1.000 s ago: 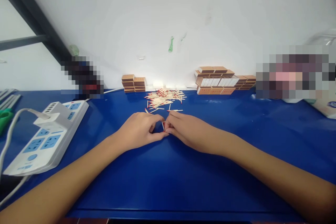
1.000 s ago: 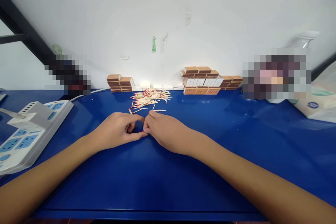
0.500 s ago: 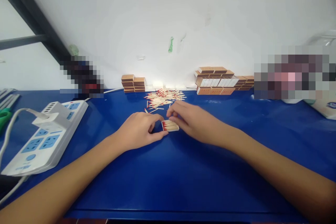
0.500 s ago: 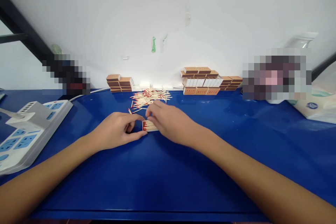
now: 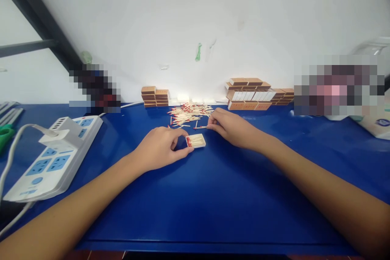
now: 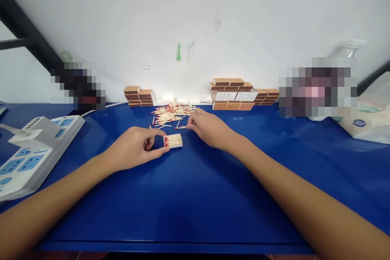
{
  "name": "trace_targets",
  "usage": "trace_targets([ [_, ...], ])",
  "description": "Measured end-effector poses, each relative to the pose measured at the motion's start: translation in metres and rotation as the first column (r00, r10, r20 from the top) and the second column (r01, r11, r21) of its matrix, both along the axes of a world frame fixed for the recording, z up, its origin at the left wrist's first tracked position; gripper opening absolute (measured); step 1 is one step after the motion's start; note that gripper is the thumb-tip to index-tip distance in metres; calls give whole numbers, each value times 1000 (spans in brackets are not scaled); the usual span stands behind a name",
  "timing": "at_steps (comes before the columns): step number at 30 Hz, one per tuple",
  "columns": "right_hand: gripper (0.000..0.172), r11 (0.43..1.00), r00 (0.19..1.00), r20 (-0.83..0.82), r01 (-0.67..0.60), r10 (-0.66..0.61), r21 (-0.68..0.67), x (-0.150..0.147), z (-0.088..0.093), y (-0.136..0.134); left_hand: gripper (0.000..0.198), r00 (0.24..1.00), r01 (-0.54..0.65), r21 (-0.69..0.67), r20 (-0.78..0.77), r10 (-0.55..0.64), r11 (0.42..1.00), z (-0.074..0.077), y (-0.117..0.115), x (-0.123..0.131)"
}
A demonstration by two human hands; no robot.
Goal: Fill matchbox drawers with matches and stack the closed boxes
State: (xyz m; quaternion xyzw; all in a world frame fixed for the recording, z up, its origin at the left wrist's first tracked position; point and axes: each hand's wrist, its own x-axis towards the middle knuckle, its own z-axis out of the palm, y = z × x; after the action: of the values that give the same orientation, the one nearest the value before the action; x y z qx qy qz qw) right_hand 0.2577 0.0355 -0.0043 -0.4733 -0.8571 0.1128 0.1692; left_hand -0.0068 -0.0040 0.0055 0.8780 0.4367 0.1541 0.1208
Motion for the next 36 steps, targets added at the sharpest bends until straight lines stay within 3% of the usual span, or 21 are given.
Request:
trace_targets([
  [7, 8, 999, 995, -91, -40, 42, 22, -14, -12, 2, 32, 999, 29, -1, -29, -29, 1000, -2, -1, 2],
  [16, 15, 1000, 1000, 30, 0, 1, -30, -17, -5, 2, 31, 1000, 10, -5, -28, -10, 1000, -2, -1, 1],
  [25, 17, 995, 995, -9, -102, 102, -5, -13, 18, -19, 32, 1000, -6, 11, -22, 6, 1000, -1, 2, -1],
  [31, 15, 978, 977, 36, -206, 208, -42, -28, 11, -34, 31, 999, 22, 22, -30, -21, 1000, -1, -1, 1],
  [36, 14, 977, 967, -140, -215, 214, 10, -23, 6, -27, 33, 999, 22, 23, -46, -21, 999, -1, 0, 0],
])
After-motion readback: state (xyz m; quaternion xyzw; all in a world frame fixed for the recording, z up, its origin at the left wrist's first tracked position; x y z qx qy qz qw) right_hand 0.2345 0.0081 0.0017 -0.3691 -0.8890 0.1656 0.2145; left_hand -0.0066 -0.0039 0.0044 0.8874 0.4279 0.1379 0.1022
